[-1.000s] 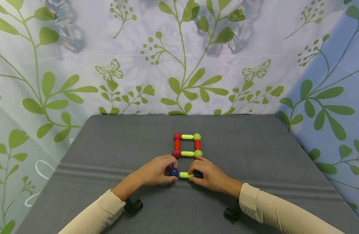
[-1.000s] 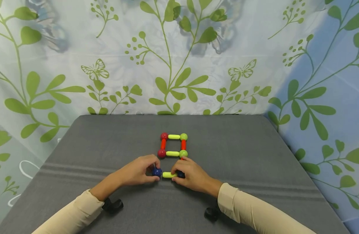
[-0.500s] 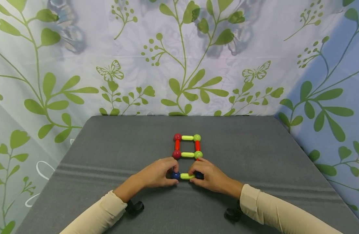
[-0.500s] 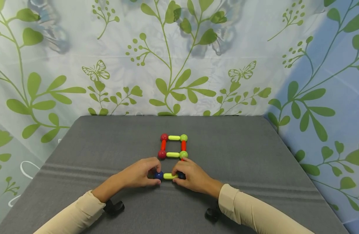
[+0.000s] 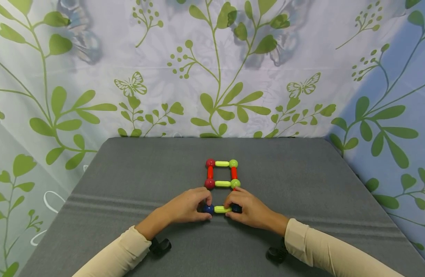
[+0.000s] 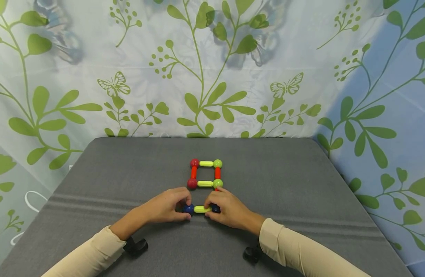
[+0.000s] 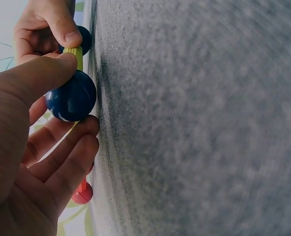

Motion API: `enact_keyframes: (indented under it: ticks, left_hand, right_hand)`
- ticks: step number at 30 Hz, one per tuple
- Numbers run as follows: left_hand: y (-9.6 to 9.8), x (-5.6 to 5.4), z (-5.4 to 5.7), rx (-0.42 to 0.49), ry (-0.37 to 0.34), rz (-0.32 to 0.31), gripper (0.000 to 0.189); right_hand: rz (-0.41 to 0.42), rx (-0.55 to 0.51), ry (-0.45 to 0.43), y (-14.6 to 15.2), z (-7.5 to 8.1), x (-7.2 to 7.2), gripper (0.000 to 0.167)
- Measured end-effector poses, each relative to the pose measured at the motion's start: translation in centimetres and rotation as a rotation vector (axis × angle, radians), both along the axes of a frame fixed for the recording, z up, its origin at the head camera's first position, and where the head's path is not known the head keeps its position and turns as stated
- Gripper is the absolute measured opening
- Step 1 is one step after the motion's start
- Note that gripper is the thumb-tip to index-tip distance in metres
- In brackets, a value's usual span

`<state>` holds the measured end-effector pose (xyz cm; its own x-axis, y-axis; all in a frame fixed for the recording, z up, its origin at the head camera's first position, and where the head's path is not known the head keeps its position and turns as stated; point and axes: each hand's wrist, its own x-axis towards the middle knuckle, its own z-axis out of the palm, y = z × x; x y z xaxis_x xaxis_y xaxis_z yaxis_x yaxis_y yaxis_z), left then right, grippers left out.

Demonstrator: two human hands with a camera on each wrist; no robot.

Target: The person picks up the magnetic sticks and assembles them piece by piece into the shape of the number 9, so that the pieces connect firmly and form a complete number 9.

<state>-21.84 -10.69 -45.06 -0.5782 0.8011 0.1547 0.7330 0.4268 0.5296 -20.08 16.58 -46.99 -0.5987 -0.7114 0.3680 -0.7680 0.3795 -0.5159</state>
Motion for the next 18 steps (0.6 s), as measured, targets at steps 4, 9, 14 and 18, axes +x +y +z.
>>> enact_keyframes:
  ticks: [4,9,14,18]
  left_hand:
    - [0.0,0.0,0.0,-0.009,0.007,0.006,0.03]
    - [-0.1,0.1,0.0,-0.018,0.017,0.015,0.03]
    - [-0.4,-0.1,0.3,-0.007,0.024,0.032,0.027]
    - [-1.1,-1.0,0.3,0.023,0.063,0.094,0.029]
  right_hand:
    - [0.002,0.0,0.001,0.0,0.0,-0.1,0.023]
    - [0.005,-0.002,0.014,0.1,-0.1,0.0,0.023]
    - [-0.041,-0.025,0.027,0.3,0.3,-0.1,0.02]
    - [-0.125,-0.016,0.055,0.8,1.1,-0.4,0.021]
